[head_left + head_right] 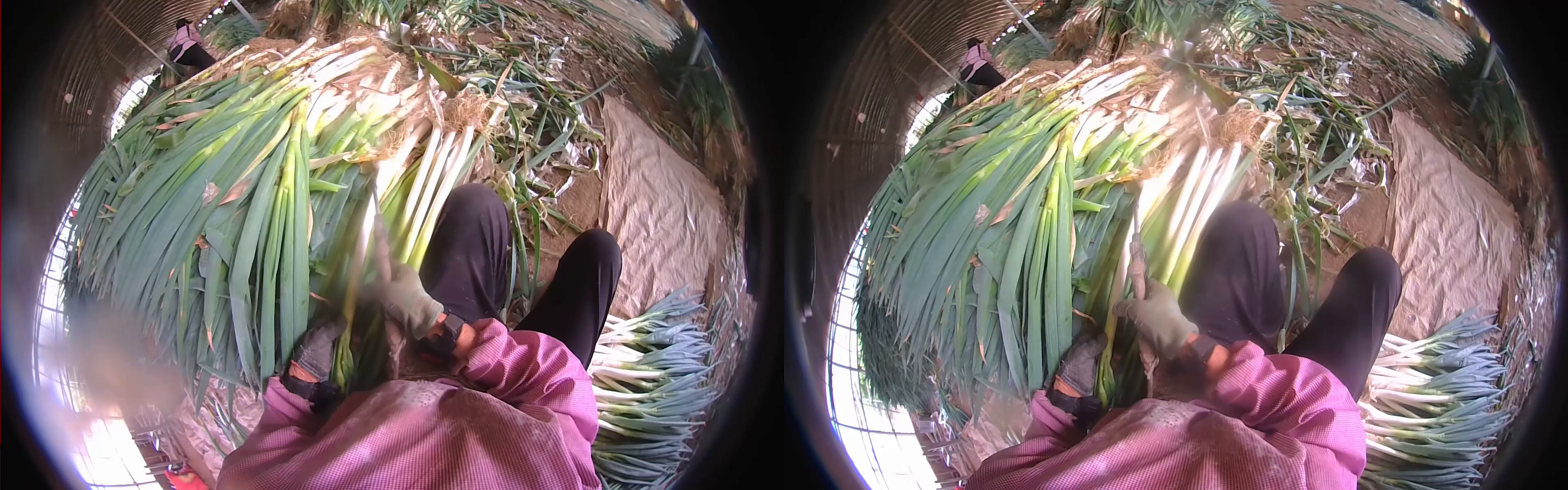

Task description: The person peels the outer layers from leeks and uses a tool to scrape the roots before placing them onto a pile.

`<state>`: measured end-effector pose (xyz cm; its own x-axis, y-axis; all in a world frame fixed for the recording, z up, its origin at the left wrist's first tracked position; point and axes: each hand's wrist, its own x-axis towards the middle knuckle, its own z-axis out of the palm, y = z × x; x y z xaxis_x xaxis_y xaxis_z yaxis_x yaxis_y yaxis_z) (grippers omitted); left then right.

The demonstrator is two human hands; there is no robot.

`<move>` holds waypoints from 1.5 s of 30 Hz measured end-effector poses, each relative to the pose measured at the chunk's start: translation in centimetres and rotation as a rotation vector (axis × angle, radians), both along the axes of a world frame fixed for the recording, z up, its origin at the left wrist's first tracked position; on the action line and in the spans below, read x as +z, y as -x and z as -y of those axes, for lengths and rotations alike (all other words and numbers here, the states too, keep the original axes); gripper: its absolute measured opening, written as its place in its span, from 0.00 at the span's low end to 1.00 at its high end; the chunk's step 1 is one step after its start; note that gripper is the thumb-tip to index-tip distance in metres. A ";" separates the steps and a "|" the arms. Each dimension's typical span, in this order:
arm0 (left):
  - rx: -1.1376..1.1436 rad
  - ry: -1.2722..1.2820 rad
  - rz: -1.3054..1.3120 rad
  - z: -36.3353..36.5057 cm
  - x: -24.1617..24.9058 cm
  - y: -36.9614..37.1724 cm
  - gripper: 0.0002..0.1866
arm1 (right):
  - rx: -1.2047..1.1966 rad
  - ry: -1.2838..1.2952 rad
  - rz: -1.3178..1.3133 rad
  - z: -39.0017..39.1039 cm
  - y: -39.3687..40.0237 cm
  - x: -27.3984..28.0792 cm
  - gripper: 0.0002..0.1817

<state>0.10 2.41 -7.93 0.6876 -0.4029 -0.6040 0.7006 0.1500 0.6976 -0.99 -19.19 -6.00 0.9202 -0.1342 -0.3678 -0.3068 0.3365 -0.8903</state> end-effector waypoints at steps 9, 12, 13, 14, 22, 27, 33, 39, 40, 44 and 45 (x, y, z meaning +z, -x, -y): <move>-0.022 0.178 -0.363 -0.4 1.1 0.6 0.16 | -0.063 -0.035 -0.052 0.3 -0.2 0.8 0.24; -0.081 0.265 -0.385 -1.7 0.0 0.9 0.16 | -0.065 -0.117 -0.235 1.7 -0.7 3.1 0.26; -0.098 0.247 -0.344 -2.0 -0.1 1.2 0.16 | -0.082 -0.131 -0.215 1.6 -0.9 2.3 0.26; -0.114 0.228 -0.301 -2.2 0.0 1.2 0.16 | -0.099 -0.146 -0.194 1.5 -1.4 1.0 0.26; -0.243 -0.263 0.547 5.1 7.9 -3.1 0.20 | -0.104 -0.277 0.002 1.3 2.5 3.9 0.17; -0.348 -0.131 0.950 14.9 17.8 -9.1 0.23 | -0.236 -0.247 0.049 2.9 3.9 4.4 0.12; -0.515 -0.554 1.126 16.6 12.3 -13.3 0.10 | -0.394 -0.289 0.090 3.1 4.3 4.2 0.13; -0.830 -1.352 1.744 10.6 0.6 -7.1 0.09 | -0.112 -0.299 0.050 3.2 3.1 2.4 0.09; -0.853 -1.444 1.791 10.4 0.8 -7.4 0.09 | -0.033 -0.308 0.022 3.3 3.3 2.3 0.09; -0.222 -1.756 1.966 12.3 8.2 -10.3 0.16 | 0.078 -0.235 0.049 2.3 3.2 3.2 0.08; -0.172 -1.763 1.896 13.1 10.4 -11.6 0.19 | 0.076 -0.221 0.070 2.0 3.2 3.3 0.07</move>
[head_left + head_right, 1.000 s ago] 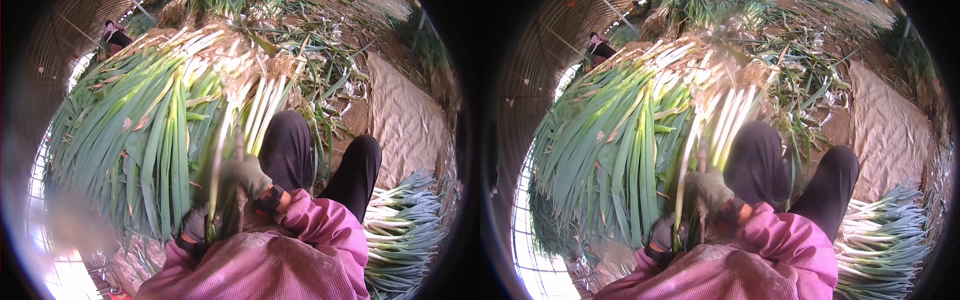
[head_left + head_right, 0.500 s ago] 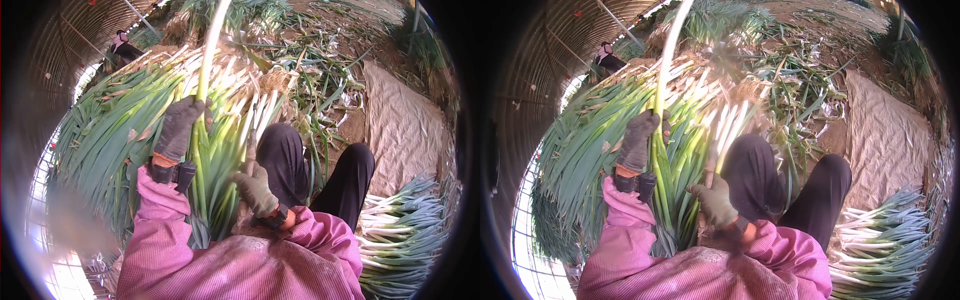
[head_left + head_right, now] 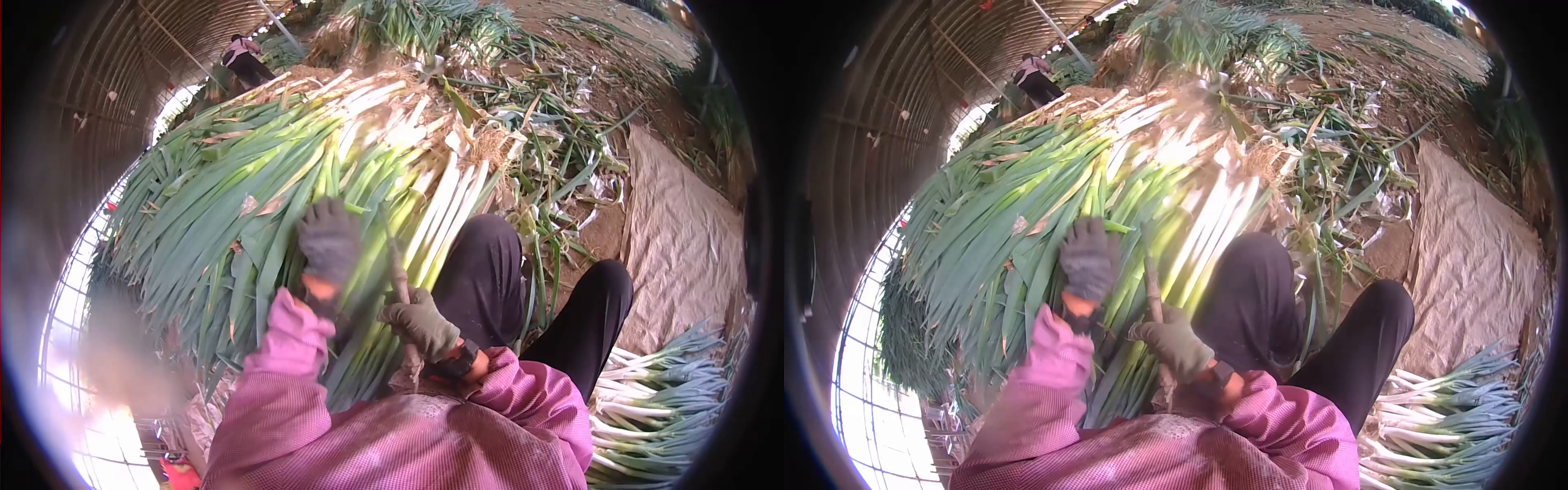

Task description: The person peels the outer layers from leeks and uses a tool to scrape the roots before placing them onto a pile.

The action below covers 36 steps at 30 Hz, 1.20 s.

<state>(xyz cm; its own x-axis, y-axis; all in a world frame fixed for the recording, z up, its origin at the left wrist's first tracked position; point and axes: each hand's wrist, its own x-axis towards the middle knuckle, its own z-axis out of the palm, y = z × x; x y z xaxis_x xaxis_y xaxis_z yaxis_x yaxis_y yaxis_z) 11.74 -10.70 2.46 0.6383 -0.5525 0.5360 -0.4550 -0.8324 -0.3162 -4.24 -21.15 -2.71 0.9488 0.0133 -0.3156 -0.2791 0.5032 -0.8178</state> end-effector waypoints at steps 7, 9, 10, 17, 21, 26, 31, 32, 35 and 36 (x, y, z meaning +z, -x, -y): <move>0.327 -0.259 -0.023 2.4 -0.1 -11.6 0.21 | 0.047 0.014 -0.080 -0.1 0.1 0.0 0.14; 0.316 -0.324 -0.027 2.8 -0.7 -11.7 0.19 | 0.025 0.022 -0.054 -0.4 -0.1 -0.6 0.14; 0.311 -0.357 -0.028 3.0 -0.9 -11.5 0.18 | 0.013 0.025 -0.041 -0.5 0.0 -0.8 0.14; 0.154 -0.011 -0.189 2.0 -4.8 -4.6 0.24 | 0.056 -0.011 -0.024 0.2 0.7 -0.4 0.15; 0.143 -0.022 -0.330 0.2 -6.2 -0.2 0.29 | 0.149 0.026 -0.053 -0.1 0.7 -0.9 0.15; 0.065 0.131 -0.246 -1.5 -6.9 0.6 0.31 | 0.132 0.038 -0.097 -0.7 0.3 -1.3 0.14; 0.042 0.076 -0.118 -1.1 -6.5 -0.2 0.37 | 0.213 0.087 -0.028 -0.6 -0.2 -1.2 0.18; 0.056 0.072 -0.097 -0.7 -6.2 -0.6 0.37 | 0.187 0.097 -0.051 -0.5 -0.3 -0.9 0.17; 0.138 0.099 -0.345 -0.8 -6.2 -3.0 0.38 | 0.127 0.117 -0.114 -0.7 -0.9 0.0 0.16; 0.170 0.132 -0.458 -0.6 -5.7 -3.3 0.38 | 0.115 0.117 -0.130 -0.9 -1.3 -0.1 0.17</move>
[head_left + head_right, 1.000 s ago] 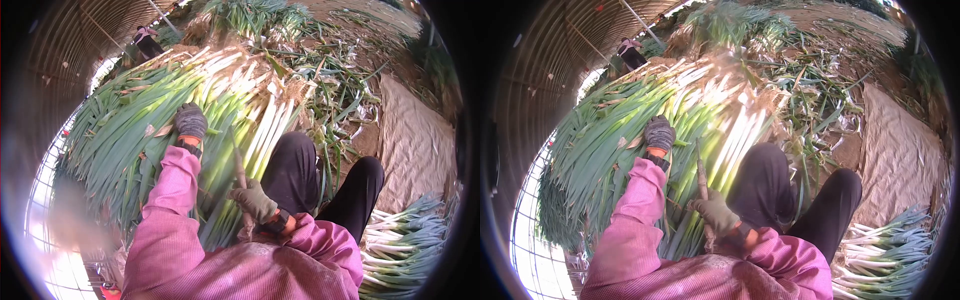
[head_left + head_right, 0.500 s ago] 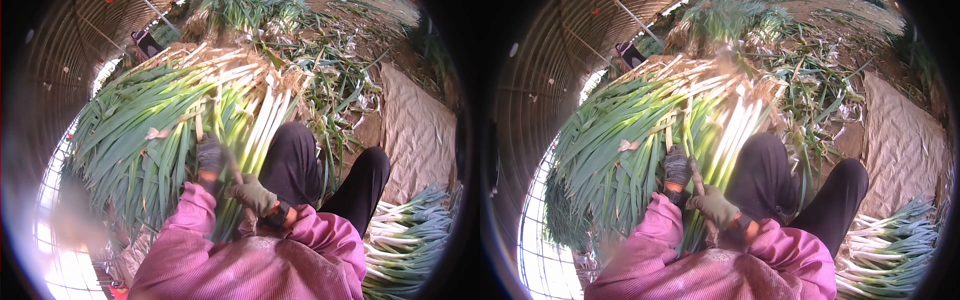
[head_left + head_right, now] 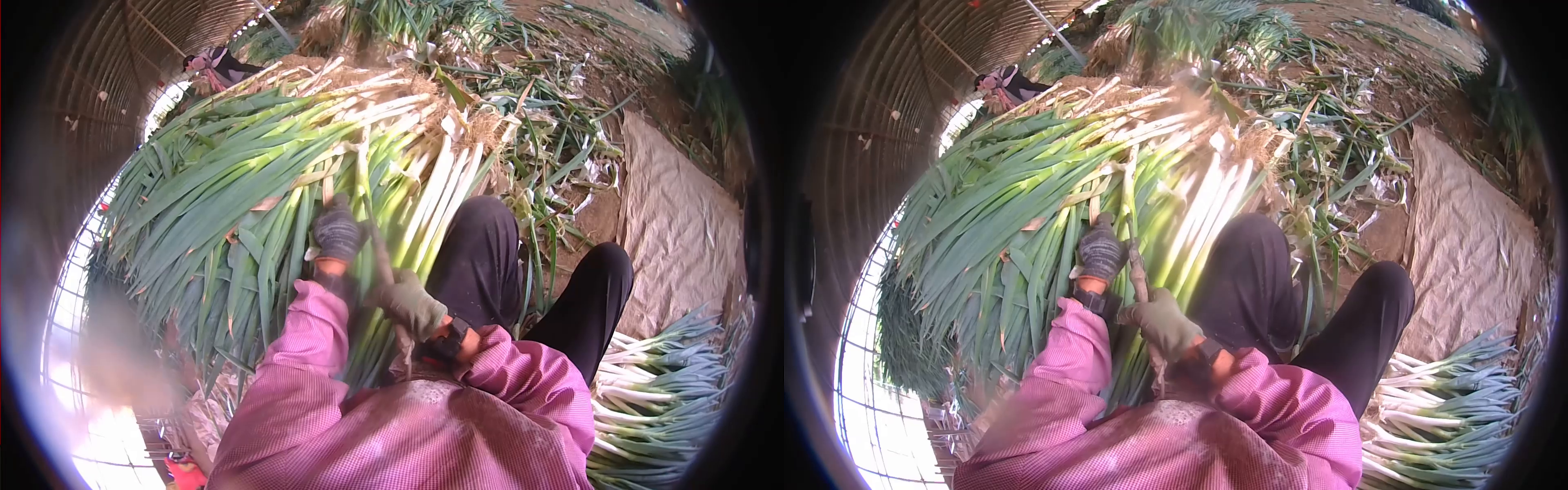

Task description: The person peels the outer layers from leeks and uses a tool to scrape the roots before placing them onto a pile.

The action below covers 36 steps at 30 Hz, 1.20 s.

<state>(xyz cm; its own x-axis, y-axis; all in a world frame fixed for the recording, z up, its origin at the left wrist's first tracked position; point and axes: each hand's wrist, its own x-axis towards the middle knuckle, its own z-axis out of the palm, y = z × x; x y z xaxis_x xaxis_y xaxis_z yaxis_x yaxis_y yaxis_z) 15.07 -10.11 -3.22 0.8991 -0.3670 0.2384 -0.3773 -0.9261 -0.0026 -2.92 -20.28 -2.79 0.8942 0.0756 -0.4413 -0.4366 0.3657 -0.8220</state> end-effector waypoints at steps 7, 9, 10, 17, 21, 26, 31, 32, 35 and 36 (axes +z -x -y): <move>-0.191 -0.031 0.004 -2.1 -1.9 5.4 0.25 | -0.086 -0.163 -0.019 0.0 0.4 -0.2 0.17; -0.242 -0.017 0.001 -3.2 -2.4 7.4 0.25 | -0.127 -0.134 -0.010 -0.1 0.4 -0.2 0.17; -0.243 -0.014 -0.015 -3.8 -2.2 8.3 0.25 | -0.145 -0.118 -0.007 -0.2 0.4 -0.2 0.18; -0.200 -0.143 -0.089 -9.8 -4.4 11.5 0.21 | -0.118 -0.120 -0.035 -2.0 0.8 -1.5 0.18; -0.190 -0.093 -0.189 -10.9 -3.3 13.4 0.18 | -0.157 -0.111 -0.009 -2.6 1.1 -1.7 0.17; -0.167 0.131 -0.189 -11.1 -4.2 12.0 0.20 | -0.129 -0.095 0.020 -4.1 2.2 -2.1 0.17; -0.284 0.607 -0.419 -8.8 -3.4 7.5 0.15 | -0.107 -0.070 -0.004 -3.9 2.3 -1.4 0.17; -0.268 0.676 -0.537 -8.0 -2.4 7.3 0.15 | -0.110 -0.062 -0.013 -3.7 2.2 -1.0 0.18; -0.486 0.417 -0.345 -8.8 -3.5 6.2 0.13 | -0.152 -0.060 -0.016 -3.3 1.0 -0.5 0.19; -0.593 0.234 -0.217 -9.4 -4.0 6.1 0.13 | -0.181 -0.074 -0.004 -3.5 0.1 -1.2 0.19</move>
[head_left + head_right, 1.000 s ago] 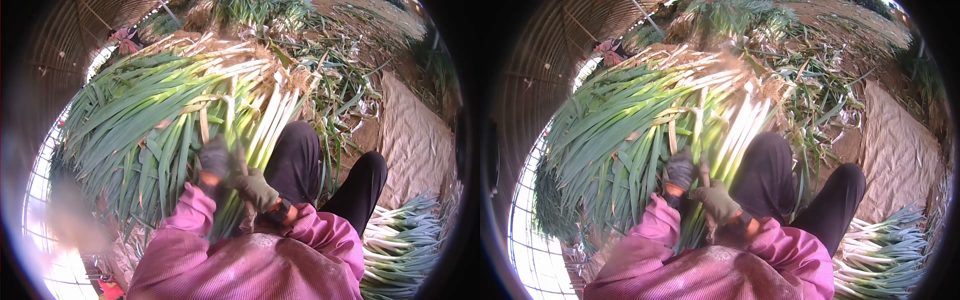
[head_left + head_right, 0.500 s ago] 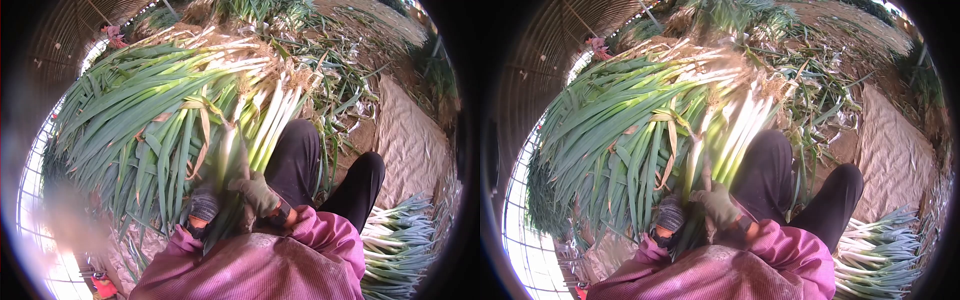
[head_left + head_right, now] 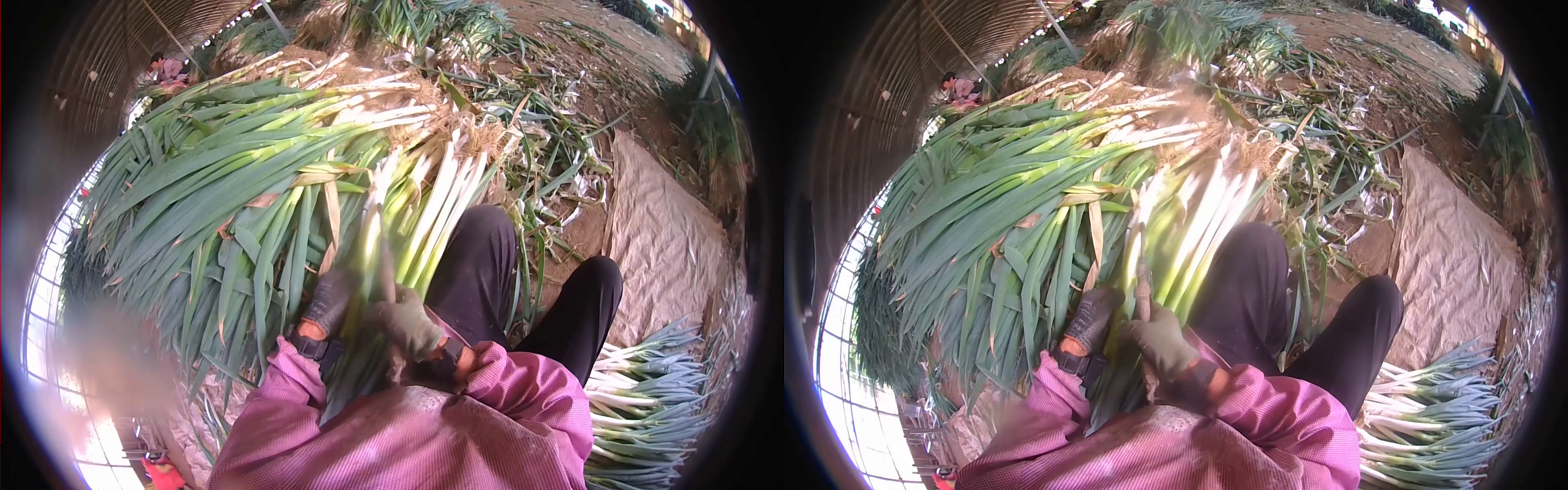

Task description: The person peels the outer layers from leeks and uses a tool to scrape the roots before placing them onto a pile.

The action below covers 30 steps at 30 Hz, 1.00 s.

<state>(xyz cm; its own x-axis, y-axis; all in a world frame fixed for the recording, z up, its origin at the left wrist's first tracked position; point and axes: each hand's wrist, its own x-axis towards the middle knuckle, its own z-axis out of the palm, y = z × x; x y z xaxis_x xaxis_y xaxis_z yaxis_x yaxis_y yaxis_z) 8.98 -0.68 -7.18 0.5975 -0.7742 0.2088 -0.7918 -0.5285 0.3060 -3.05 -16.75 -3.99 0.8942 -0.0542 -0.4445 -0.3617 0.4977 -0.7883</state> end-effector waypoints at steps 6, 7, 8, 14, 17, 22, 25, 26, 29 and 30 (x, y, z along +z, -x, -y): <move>0.468 0.407 -0.782 1.4 4.1 5.4 0.13 | -0.013 0.089 -0.049 2.3 -4.8 1.1 0.19; 0.462 0.403 -0.797 0.9 3.2 5.0 0.14 | -0.038 0.073 -0.050 2.4 -5.5 1.3 0.19; 0.455 0.399 -0.812 -0.1 1.5 4.3 0.14 | -0.063 0.058 -0.050 2.4 -5.8 1.4 0.19; 0.330 0.473 -0.674 -2.1 -3.3 2.9 0.14 | -0.222 0.099 0.008 1.6 -6.7 0.2 0.29; 0.388 0.512 -0.634 -1.5 -3.1 3.6 0.14 | -0.110 0.014 -0.006 2.8 -6.3 1.7 0.34; 0.266 0.243 -0.125 -0.8 -2.1 4.1 0.14 | -0.060 0.144 0.044 2.2 -8.2 -1.8 0.32; 0.340 0.051 0.014 -0.1 -1.3 4.8 0.14 | -0.121 -0.007 -0.067 3.5 -8.8 -0.5 0.31; 0.349 0.046 0.039 0.1 -1.2 4.9 0.14 | -0.174 -0.098 -0.128 4.0 -8.3 1.5 0.31; 0.355 -0.011 0.153 0.1 -1.6 5.1 0.14 | -0.189 0.029 -0.148 3.7 -6.5 4.1 0.32; 0.351 -0.040 0.195 0.0 -1.9 5.2 0.14 | -0.173 0.076 -0.092 3.6 -6.4 2.9 0.28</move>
<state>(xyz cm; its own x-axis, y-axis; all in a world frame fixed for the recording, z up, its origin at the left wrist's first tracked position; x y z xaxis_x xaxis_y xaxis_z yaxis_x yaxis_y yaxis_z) 3.78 -0.68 -9.04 0.7793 -0.5398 0.3183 -0.6021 -0.7857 0.1416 3.38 -20.35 -1.10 0.8245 -0.2400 -0.5125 -0.3479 0.4993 -0.7935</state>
